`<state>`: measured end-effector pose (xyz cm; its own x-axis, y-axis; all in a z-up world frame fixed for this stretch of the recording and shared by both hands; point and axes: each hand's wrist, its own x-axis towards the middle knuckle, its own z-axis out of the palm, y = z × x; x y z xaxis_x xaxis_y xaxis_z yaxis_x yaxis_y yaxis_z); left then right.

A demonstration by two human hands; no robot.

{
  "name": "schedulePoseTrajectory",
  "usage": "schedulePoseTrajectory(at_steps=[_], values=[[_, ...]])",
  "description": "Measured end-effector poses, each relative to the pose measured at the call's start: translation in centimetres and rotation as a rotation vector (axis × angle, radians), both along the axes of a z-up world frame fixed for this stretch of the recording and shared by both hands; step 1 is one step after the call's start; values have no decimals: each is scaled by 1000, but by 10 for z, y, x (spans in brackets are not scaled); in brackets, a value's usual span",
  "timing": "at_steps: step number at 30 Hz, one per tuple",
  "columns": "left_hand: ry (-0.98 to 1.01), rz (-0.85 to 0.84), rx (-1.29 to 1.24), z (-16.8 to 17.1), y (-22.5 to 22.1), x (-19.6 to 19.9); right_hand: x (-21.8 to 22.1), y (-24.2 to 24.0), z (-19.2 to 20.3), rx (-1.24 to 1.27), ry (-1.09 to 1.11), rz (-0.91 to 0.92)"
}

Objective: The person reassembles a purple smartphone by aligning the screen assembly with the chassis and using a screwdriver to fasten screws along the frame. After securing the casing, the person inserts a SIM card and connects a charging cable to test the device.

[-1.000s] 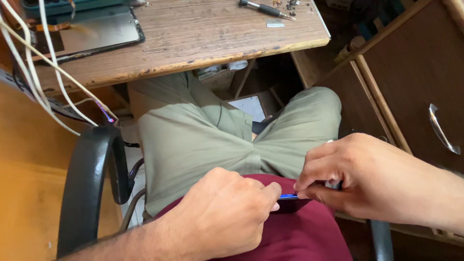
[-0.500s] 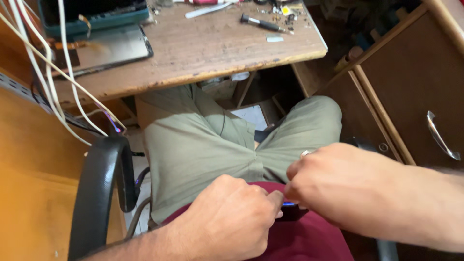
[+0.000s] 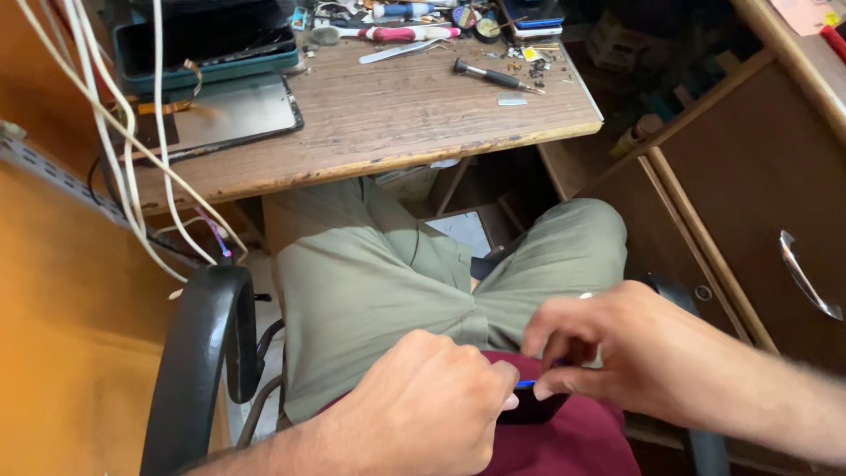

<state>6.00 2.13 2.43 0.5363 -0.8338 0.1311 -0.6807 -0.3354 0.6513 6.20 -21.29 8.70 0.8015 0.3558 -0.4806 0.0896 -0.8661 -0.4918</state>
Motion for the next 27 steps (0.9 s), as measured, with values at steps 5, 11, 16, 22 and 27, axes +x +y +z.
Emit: schedulePoseTrajectory(at_steps=[5, 11, 16, 22, 27], values=[[-28, 27, 1, 0, -5, -1, -37, -21, -49, 332, -630, -71], [-48, 21, 14, -2, -10, -8, -61, -28, -72, 501, -733, -116], [-46, 31, 29, 0, -10, -10, -59, -20, -52, 473, -731, -67], [-22, 34, 21, 1, -9, -6, -59, -24, -40, 381, -659, -52], [-29, 34, 14, -1, -9, -4, -59, -25, -43, 360, -607, -88]])
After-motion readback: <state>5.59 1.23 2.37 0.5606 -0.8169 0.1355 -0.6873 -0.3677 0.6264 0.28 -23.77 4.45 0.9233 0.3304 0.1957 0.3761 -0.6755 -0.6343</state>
